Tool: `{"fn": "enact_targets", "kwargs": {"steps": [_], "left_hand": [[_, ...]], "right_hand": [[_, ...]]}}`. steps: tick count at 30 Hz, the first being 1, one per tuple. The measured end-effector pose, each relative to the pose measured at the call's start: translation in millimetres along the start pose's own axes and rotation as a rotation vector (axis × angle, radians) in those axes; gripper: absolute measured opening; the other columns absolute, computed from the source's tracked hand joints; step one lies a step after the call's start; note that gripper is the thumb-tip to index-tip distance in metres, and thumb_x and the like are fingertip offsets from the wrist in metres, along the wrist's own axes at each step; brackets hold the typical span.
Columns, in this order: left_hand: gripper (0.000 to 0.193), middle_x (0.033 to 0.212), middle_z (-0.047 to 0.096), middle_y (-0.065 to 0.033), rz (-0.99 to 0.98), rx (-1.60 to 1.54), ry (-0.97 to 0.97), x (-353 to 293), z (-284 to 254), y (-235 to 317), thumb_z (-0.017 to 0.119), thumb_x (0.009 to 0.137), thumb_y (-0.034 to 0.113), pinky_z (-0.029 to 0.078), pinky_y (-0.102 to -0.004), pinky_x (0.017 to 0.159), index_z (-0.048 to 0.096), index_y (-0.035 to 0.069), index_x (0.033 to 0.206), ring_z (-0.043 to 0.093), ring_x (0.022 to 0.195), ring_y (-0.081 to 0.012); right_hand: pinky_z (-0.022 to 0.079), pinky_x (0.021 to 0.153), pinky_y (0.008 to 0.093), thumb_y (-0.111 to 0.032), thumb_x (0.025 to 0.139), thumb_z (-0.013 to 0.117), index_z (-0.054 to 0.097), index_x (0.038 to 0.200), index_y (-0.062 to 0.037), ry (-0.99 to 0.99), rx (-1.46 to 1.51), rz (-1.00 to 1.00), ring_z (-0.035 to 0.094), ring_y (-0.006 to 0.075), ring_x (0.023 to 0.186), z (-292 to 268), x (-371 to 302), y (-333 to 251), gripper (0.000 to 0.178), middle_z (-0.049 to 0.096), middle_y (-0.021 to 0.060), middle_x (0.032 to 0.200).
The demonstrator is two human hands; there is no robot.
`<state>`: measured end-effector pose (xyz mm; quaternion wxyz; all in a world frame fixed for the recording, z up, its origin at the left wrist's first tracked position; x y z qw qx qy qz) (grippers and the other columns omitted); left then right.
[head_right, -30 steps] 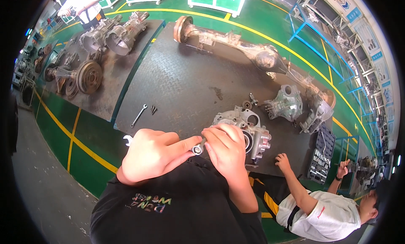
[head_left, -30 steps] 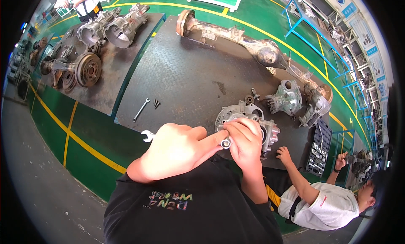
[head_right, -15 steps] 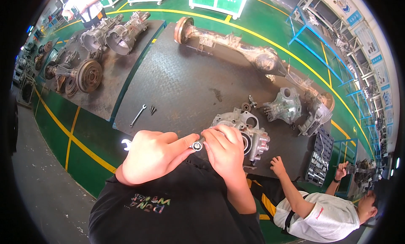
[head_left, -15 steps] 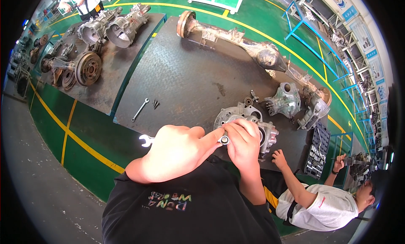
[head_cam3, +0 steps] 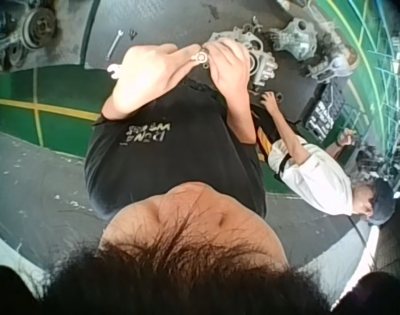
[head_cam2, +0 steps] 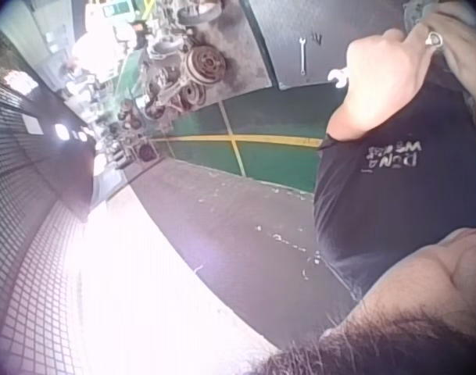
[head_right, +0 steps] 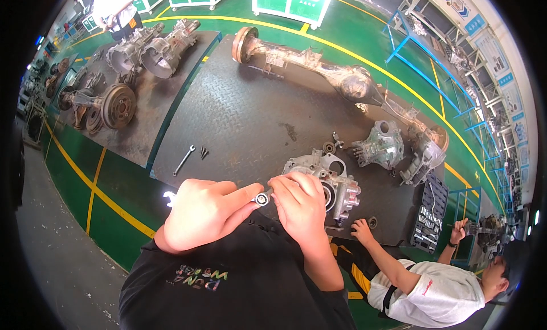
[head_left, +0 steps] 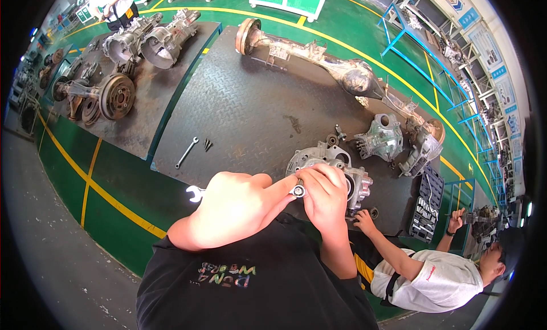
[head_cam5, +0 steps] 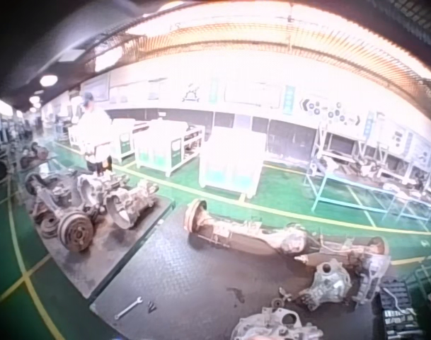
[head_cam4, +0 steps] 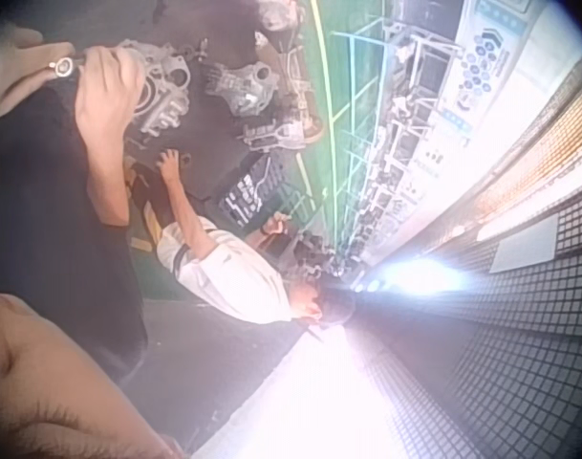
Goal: Assembling internal components, including gears and shafts, into a differential or transmission housing on a workbench.
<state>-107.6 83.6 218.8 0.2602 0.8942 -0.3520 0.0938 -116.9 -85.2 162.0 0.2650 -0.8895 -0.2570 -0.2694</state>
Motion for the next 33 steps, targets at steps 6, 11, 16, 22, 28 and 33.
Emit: {"fn": "enact_targets", "kwargs": {"steps": [6,11,16,22,28,33], "left_hand": [[0.021,0.06,0.055,-0.0046,-0.027,-0.036,0.012,1.2,0.9,-0.1,0.074,0.085,0.021,0.045,-0.0363,0.046,0.071,0.013,0.105,0.058,0.049,-0.0261],[0.022,0.06,0.056,-0.0048,-0.027,-0.066,0.031,1.3,3.7,3.2,0.074,0.086,0.02,0.045,-0.0361,0.046,0.071,0.013,0.106,0.059,0.049,-0.0263],[0.022,0.058,0.053,-0.0043,-0.071,-0.059,0.052,1.3,6.2,8.1,0.073,0.087,0.019,0.043,-0.0359,0.045,0.071,0.012,0.108,0.057,0.047,-0.0252],[0.022,0.056,0.051,-0.004,-0.083,-0.022,0.08,2.3,6.8,17.2,0.072,0.088,0.018,0.041,-0.0357,0.044,0.071,0.011,0.108,0.055,0.046,-0.0247],[0.021,0.056,0.051,-0.0039,-0.101,-0.001,0.101,4.5,6.1,19.6,0.072,0.087,0.018,0.041,-0.0355,0.044,0.071,0.012,0.107,0.055,0.046,-0.0244],[0.02,0.056,0.051,-0.0039,-0.107,-0.001,0.099,2.3,7.8,20.3,0.073,0.087,0.018,0.041,-0.0352,0.044,0.071,0.011,0.106,0.055,0.046,-0.0241]], "right_hand": [[0.049,0.082,0.042,-0.006,0.07,0.074,0.07,0.098,-0.002,0.002,0.006,0.005,0.064,0.0268,0.095,0.1,-1.1,1.3,0.029,0.071,0.0055,0.098],[0.049,0.083,0.0417,-0.006,0.073,0.074,0.069,0.099,-0.0022,-0.012,0.022,0.019,0.064,0.0268,0.096,-3.0,-3.1,1.0,0.027,0.071,0.0061,0.099],[0.049,0.083,0.0416,-0.006,0.076,0.073,0.068,0.1,-0.0022,-0.014,0.045,0.049,0.064,0.0273,0.096,-3.7,-3.0,3.1,0.025,0.071,0.0066,0.099],[0.049,0.084,0.0419,-0.005,0.076,0.071,0.067,0.101,-0.0018,0.002,0.065,0.066,0.064,0.0284,0.097,-5.4,-2.5,3.6,0.026,0.071,0.0072,0.101],[0.049,0.083,0.0414,-0.004,0.075,0.072,0.067,0.101,-0.0013,0.009,0.084,0.085,0.064,0.0284,0.097,-6.5,-2.0,3.4,0.027,0.072,0.0069,0.101],[0.049,0.083,0.041,-0.003,0.073,0.072,0.068,0.101,-0.0013,0.009,0.044,0.076,0.065,0.0275,0.096,-6.4,-2.8,3.1,0.029,0.072,0.006,0.101]]}}
Point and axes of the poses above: each hand's wrist, its own x-axis towards the middle knuckle, its own z-axis out of the palm, y = z × x, the point moved 5 cm from there along x, towards the middle knuckle
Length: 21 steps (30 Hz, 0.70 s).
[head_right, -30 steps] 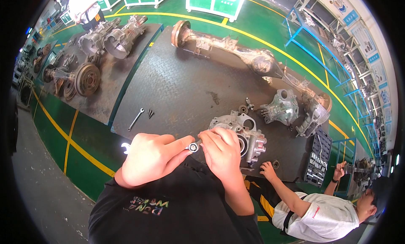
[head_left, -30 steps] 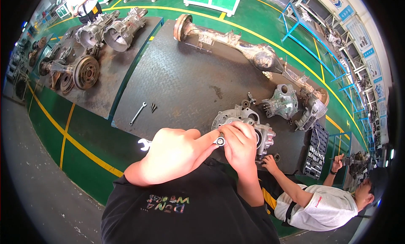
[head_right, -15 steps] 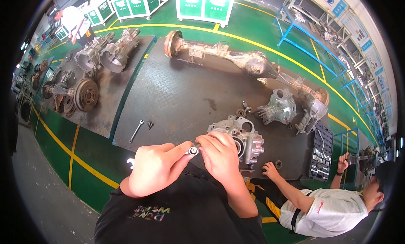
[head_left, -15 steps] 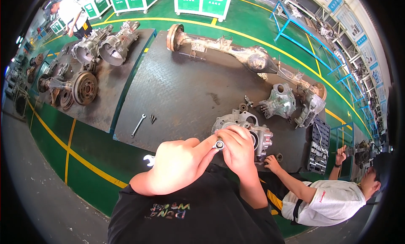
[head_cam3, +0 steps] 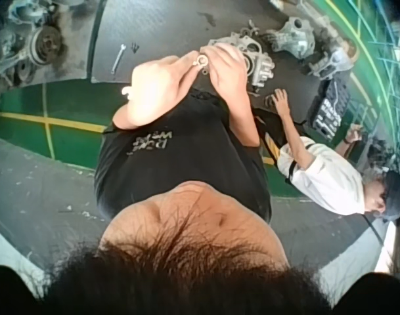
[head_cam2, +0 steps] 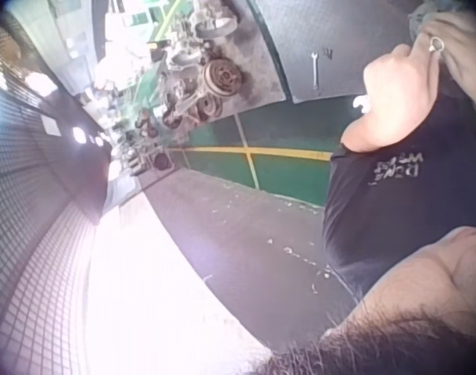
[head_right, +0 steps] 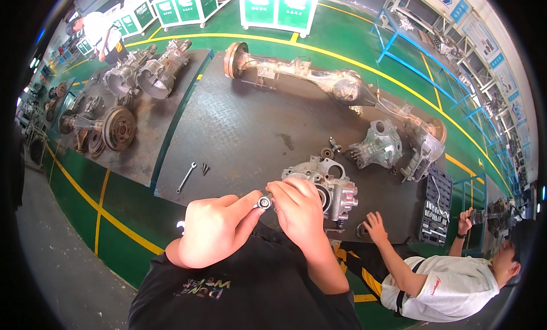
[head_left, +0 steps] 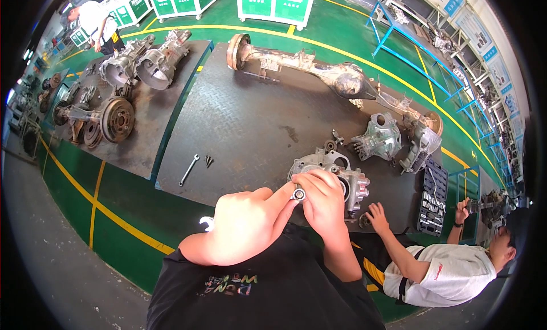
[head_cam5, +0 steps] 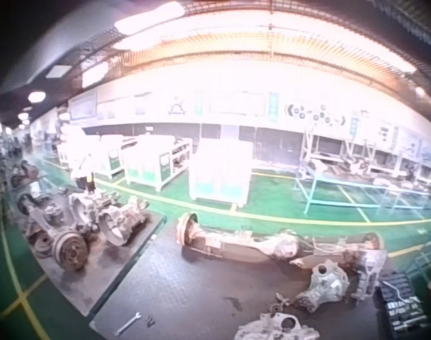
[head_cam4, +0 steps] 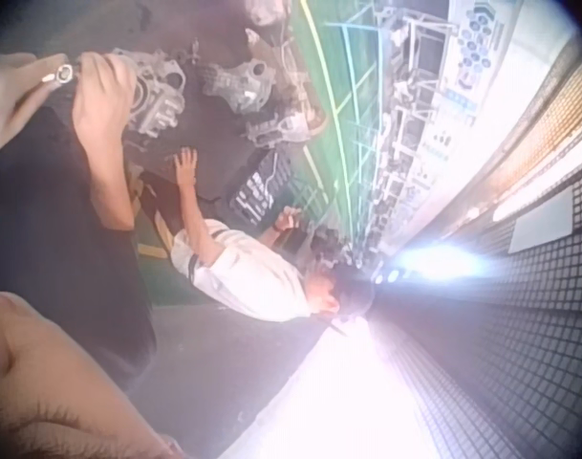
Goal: Assembling internal components, including gears and shafts, into a differential or transmission housing on a workbench.
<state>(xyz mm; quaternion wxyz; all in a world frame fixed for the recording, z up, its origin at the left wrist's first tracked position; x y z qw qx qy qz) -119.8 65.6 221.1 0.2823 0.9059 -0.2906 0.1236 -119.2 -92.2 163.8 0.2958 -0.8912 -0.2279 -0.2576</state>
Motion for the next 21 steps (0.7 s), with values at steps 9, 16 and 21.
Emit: {"fn": "enact_targets", "kwargs": {"steps": [9,16,21], "left_hand": [[0.021,0.057,0.051,-0.004,-0.002,0.005,-0.004,-0.8,-0.4,-0.6,0.073,0.087,0.018,0.041,-0.0352,0.044,0.071,0.011,0.106,0.055,0.046,-0.024],[0.02,0.057,0.052,-0.0041,0.004,0.0,-0.001,-1.3,0.5,-1.3,0.073,0.087,0.019,0.042,-0.0355,0.044,0.071,0.011,0.105,0.056,0.046,-0.0245],[0.019,0.056,0.052,-0.0042,0.008,-0.022,-0.009,-1.1,-1.2,-3.6,0.073,0.087,0.02,0.042,-0.0359,0.044,0.071,0.012,0.104,0.056,0.046,-0.0247]], "right_hand": [[0.05,0.083,0.0402,-0.003,0.072,0.072,0.069,0.102,-0.0016,0.0,-0.006,-0.013,0.065,0.0258,0.096,2.1,0.0,0.8,0.03,0.072,0.0054,0.102],[0.049,0.08,0.0402,-0.003,0.074,0.067,0.069,0.099,-0.0016,0.024,0.017,-0.005,0.066,0.0292,0.095,1.7,1.5,-0.5,0.025,0.072,0.0082,0.099],[0.049,0.083,0.04,-0.003,0.072,0.073,0.069,0.101,-0.0019,-0.004,-0.006,-0.018,0.065,0.0254,0.097,2.5,-0.2,0.2,0.029,0.072,0.0052,0.103]]}}
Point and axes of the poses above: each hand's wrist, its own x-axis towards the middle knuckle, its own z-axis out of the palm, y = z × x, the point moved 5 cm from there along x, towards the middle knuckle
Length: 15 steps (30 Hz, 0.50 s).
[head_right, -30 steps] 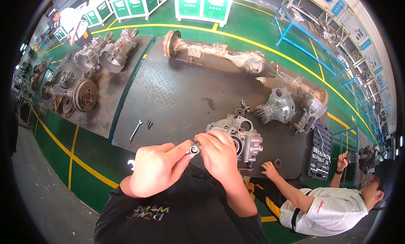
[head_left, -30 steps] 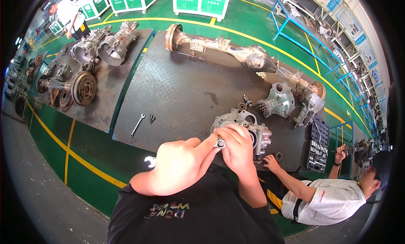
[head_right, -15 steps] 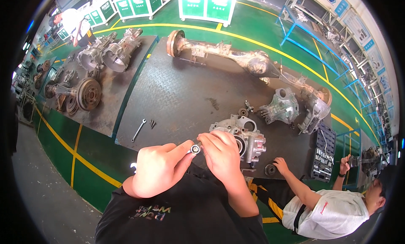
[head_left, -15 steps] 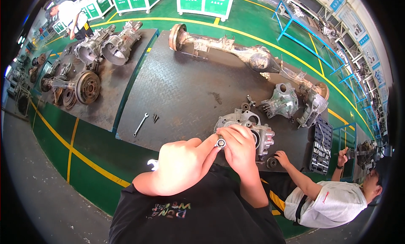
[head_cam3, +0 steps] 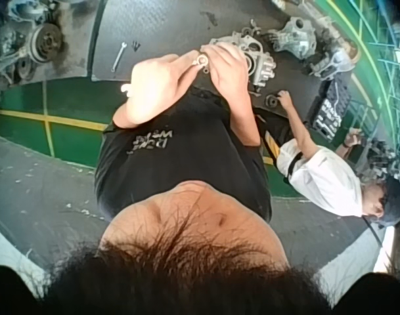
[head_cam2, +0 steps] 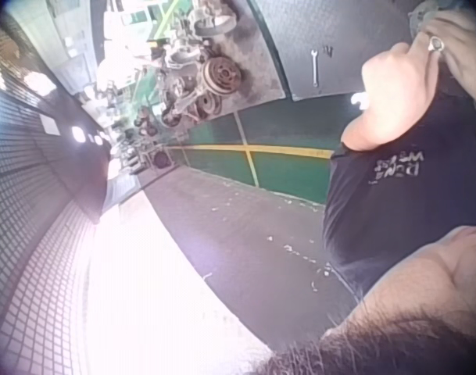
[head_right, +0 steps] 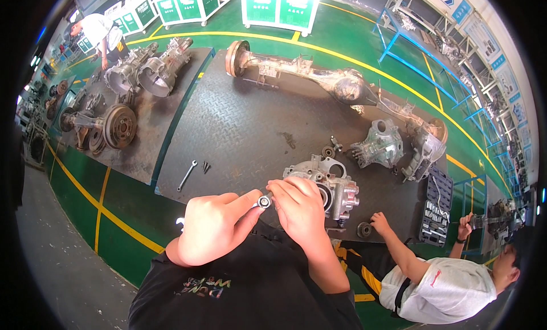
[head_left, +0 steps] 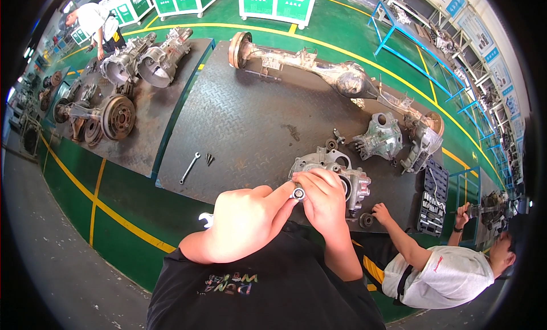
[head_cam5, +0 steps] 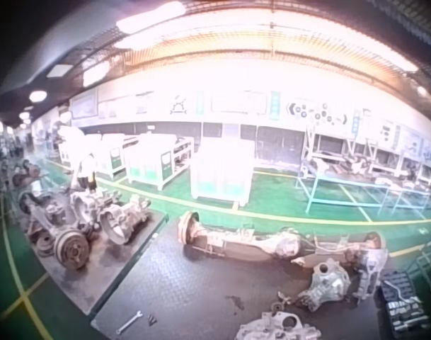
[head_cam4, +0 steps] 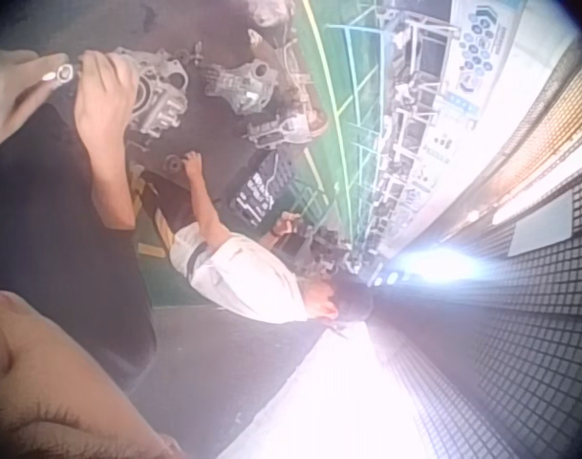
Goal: Assembling internal components, including gears and shafts, into a differential or transmission housing on a workbench.
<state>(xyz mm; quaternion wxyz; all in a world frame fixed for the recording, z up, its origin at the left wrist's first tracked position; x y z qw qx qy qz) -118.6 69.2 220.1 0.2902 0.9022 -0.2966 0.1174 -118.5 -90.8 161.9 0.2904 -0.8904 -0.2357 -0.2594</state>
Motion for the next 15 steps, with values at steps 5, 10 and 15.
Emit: {"fn": "enact_targets", "kwargs": {"steps": [5,10,15], "left_hand": [[0.018,0.056,0.053,-0.0042,-0.006,0.003,-0.007,-0.8,0.5,-1.0,0.073,0.087,0.021,0.042,-0.0363,0.044,0.071,0.012,0.103,0.057,0.047,-0.0249],[0.015,0.056,0.052,-0.0044,-0.014,-0.01,-0.007,-0.9,2.0,-4.6,0.072,0.088,0.021,0.043,-0.0369,0.044,0.07,0.012,0.101,0.057,0.047,-0.0258],[0.011,0.061,0.059,-0.0058,0.028,-0.12,-0.006,2.2,5.2,-11.8,0.073,0.086,0.016,0.043,-0.0351,0.046,0.068,0.009,0.092,0.058,0.049,-0.0264]], "right_hand": [[0.049,0.082,0.0397,-0.004,0.073,0.07,0.069,0.1,-0.0019,-0.002,0.008,0.002,0.066,0.0268,0.096,0.1,1.3,-1.1,0.026,0.073,0.0063,0.102],[0.048,0.08,0.0392,-0.004,0.074,0.067,0.069,0.099,-0.002,0.005,0.006,0.0,0.066,0.028,0.095,1.3,2.0,-1.6,0.024,0.073,0.0069,0.1],[0.049,0.083,0.0403,-0.007,0.074,0.074,0.069,0.099,-0.003,-0.034,0.01,-0.013,0.065,0.0256,0.096,0.6,1.6,-2.0,0.025,0.072,0.0047,0.101]]}}
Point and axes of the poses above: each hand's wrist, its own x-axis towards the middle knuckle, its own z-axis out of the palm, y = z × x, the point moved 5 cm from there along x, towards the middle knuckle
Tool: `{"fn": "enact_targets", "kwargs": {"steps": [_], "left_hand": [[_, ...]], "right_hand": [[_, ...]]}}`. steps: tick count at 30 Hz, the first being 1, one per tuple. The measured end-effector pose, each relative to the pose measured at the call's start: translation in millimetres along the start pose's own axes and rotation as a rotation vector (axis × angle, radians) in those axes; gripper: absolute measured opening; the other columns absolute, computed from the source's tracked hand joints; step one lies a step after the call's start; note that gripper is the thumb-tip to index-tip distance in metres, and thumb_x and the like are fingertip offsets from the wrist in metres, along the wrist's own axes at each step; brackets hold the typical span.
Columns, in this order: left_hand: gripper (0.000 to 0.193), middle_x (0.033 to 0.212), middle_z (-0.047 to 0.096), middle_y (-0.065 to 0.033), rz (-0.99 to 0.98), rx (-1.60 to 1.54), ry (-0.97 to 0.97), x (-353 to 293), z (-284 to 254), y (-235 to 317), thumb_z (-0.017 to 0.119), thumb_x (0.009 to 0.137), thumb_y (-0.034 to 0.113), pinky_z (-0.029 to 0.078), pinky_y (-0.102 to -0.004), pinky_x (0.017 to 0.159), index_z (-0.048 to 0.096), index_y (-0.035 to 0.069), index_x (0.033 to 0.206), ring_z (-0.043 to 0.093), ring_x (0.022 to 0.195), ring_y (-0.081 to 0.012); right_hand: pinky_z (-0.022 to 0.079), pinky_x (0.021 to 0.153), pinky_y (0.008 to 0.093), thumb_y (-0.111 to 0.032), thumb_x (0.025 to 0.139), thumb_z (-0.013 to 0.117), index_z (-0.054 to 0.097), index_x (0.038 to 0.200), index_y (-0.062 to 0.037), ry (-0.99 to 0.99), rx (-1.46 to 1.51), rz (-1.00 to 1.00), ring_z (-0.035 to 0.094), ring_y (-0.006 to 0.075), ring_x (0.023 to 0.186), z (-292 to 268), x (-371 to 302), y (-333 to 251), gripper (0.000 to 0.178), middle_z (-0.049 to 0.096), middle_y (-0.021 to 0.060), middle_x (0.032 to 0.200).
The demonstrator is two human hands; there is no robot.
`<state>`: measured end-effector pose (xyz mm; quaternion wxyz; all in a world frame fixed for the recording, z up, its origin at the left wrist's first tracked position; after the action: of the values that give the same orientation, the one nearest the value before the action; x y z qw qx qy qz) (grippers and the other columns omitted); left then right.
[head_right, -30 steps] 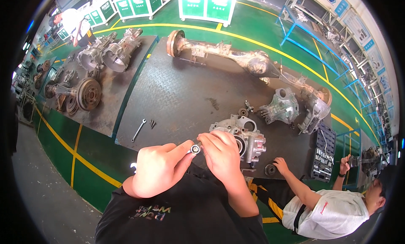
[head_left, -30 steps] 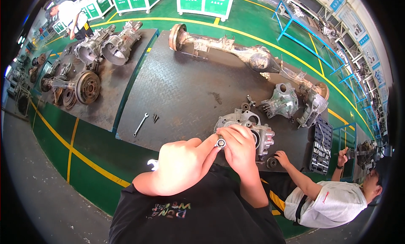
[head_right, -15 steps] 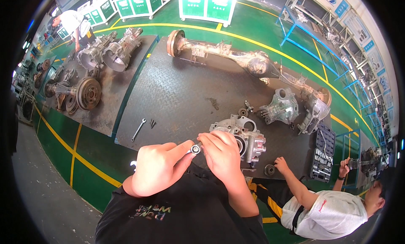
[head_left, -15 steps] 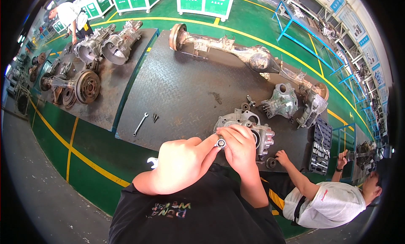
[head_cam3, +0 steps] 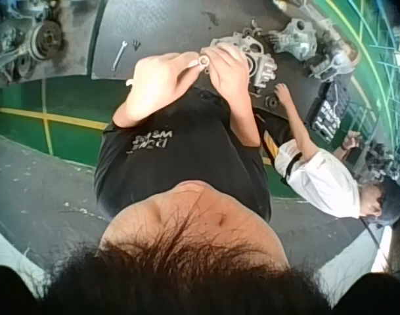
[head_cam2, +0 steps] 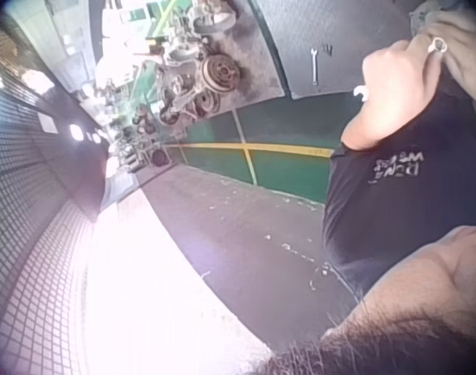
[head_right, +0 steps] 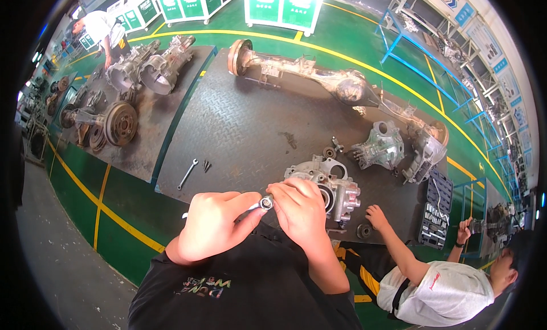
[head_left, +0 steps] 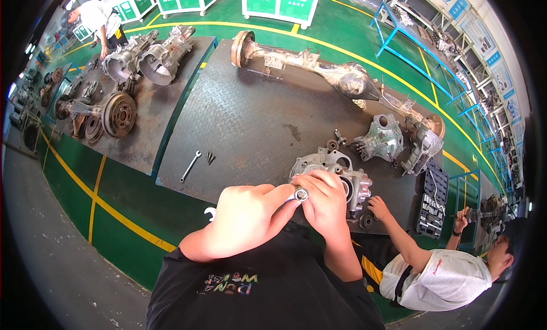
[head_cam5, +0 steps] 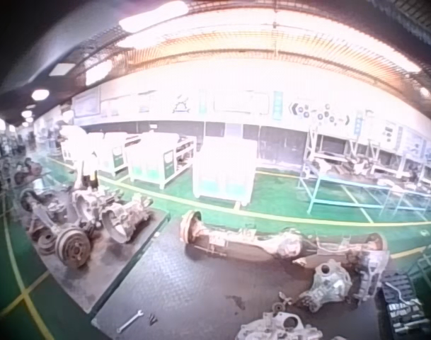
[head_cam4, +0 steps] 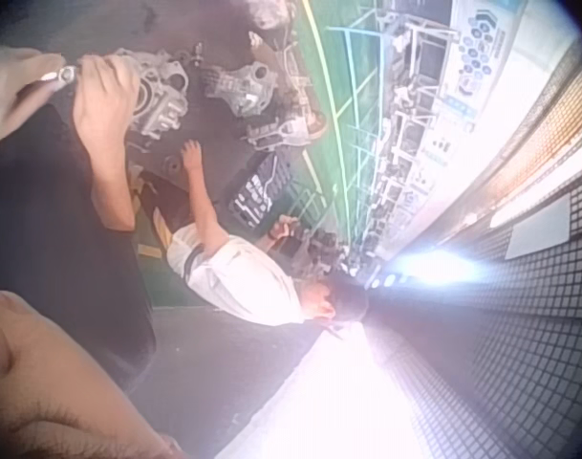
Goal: Assembling internal components, including gears and shafts, into a differential or transmission housing on a workbench.
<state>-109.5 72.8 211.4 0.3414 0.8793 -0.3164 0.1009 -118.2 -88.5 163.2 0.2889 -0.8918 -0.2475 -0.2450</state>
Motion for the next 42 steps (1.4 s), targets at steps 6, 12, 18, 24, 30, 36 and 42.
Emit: {"fn": "enact_targets", "kwargs": {"steps": [6,12,18,24,30,36,42], "left_hand": [[0.013,0.063,0.055,-0.0069,-0.049,-0.672,-0.035,-8.1,-13.5,-19.2,0.07,0.082,0.004,0.038,-0.0287,0.05,0.058,0.001,0.08,0.052,0.05,-0.0174],[0.041,0.058,0.04,-0.0044,-0.038,-0.676,0.087,-15.5,26.9,-51.0,0.077,0.083,0.007,0.029,-0.0347,0.049,0.041,0.005,0.064,0.036,0.051,-0.0177],[0.021,0.061,0.049,-0.0022,-0.161,-0.743,0.052,-21.7,62.2,-67.3,0.073,0.09,0.014,0.036,-0.0298,0.051,0.058,0.004,0.079,0.043,0.054,-0.0113],[0.029,0.064,0.052,-0.0011,-0.055,-0.89,-0.059,-25.9,68.6,-66.0,0.071,0.09,0.013,0.039,-0.0283,0.054,0.061,0.004,0.116,0.047,0.056,-0.0109],[0.03,0.088,0.055,-0.0012,-0.56,-1.008,-0.032,-74.2,101.2,-160.1,0.052,0.087,-0.001,0.043,-0.026,0.068,0.044,0.005,0.115,0.051,0.08,-0.008],[0.016,0.104,0.064,-0.0294,-0.909,-0.226,0.036,-174.8,153.7,-337.4,0.05,0.085,0.004,0.05,-0.0478,0.088,0.059,-0.005,0.095,0.062,0.098,-0.0456],[0.022,0.106,0.059,-0.0218,-1.129,0.058,0.113,-247.5,166.6,-426.4,0.055,0.094,0.006,0.051,-0.0463,0.087,0.068,0.005,0.111,0.063,0.1,-0.0407]], "right_hand": [[0.049,0.083,0.0411,-0.01,0.075,0.075,0.07,0.097,-0.0044,-0.028,-0.023,-0.004,0.066,0.0254,0.095,5.0,-2.1,1.0,0.023,0.072,0.0048,0.096],[0.048,0.083,0.0401,-0.012,0.074,0.075,0.069,0.092,-0.0064,-0.078,-0.109,-0.001,0.065,0.0243,0.093,4.8,-0.2,-4.8,0.019,0.071,0.0031,0.09],[0.047,0.082,0.0389,-0.011,0.076,0.073,0.068,0.093,-0.0053,-0.115,-0.136,-0.044,0.064,0.0237,0.091,10.0,5.4,-7.1,0.018,0.071,0.0033,0.091],[0.047,0.081,0.0394,-0.011,0.075,0.073,0.068,0.092,-0.0045,-0.19,-0.147,-0.058,0.064,0.0238,0.091,16.3,2.2,-5.5,0.019,0.071,0.0036,0.092],[0.047,0.082,0.0393,-0.009,0.076,0.071,0.068,0.09,-0.0047,-0.23,-0.126,-0.017,0.065,0.0238,0.09,15.9,5.7,-6.0,0.015,0.072,0.0035,0.093],[0.048,0.081,0.0404,-0.008,0.076,0.071,0.067,0.088,-0.0045,-0.239,-0.172,0.023,0.066,0.0253,0.087,20.5,10.3,-5.7,0.014,0.072,0.0048,0.091],[0.049,0.079,0.041,-0.006,0.073,0.07,0.069,0.084,-0.0017,-0.239,-0.179,0.091,0.066,0.0287,0.084,25.8,11.9,-1.4,0.012,0.072,0.0077,0.087]]}}
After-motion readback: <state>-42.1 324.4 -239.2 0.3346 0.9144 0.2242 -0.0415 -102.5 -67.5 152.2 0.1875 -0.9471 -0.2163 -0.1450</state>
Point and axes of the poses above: each hand's wrist, its own x-axis towards the middle knuckle, its own z-axis out of the palm, y = z × x, the point moved 5 cm from there along x, towards the middle knuckle
